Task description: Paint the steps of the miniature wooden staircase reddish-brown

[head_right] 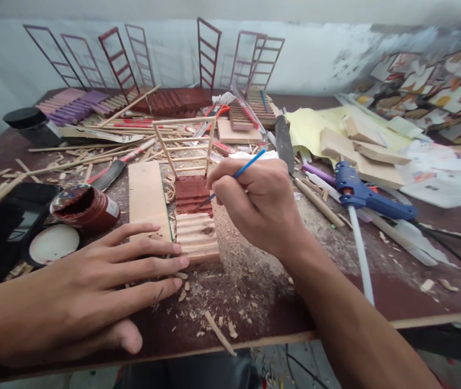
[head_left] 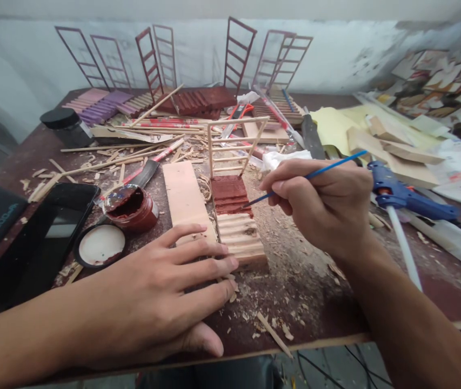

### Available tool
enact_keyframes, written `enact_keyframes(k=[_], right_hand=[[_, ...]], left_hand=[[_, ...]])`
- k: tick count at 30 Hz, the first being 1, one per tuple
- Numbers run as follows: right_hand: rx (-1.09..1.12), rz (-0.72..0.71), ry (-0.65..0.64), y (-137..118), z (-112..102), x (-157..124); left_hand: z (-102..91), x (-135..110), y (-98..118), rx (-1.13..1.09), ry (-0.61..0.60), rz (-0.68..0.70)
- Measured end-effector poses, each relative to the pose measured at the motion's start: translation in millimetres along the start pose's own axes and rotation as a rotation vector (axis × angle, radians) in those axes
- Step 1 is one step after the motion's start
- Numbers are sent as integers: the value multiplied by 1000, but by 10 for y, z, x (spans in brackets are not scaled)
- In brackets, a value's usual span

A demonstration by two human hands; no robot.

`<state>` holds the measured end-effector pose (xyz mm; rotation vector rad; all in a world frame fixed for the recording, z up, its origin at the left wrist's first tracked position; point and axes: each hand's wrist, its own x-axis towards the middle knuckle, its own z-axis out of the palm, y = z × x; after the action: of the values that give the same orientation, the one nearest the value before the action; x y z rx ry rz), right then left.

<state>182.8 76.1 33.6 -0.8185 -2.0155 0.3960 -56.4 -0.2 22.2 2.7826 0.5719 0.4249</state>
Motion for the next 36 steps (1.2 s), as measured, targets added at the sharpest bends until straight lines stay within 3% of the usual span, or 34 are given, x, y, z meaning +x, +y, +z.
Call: enact_keyframes(k=[11, 16, 28, 36], right_hand=[[-158, -77, 141, 0, -38, -26], [-56, -111, 160, 5, -23, -35], [-33, -77, 59, -38, -1, -18], [141, 1, -38, -45, 48, -13]], left_hand=[[-27, 10, -2, 6, -15, 8], [-13, -9, -4, -7, -23, 8], [-26, -5, 4, 14, -28, 4], [-6, -16, -3, 15, -24, 7]])
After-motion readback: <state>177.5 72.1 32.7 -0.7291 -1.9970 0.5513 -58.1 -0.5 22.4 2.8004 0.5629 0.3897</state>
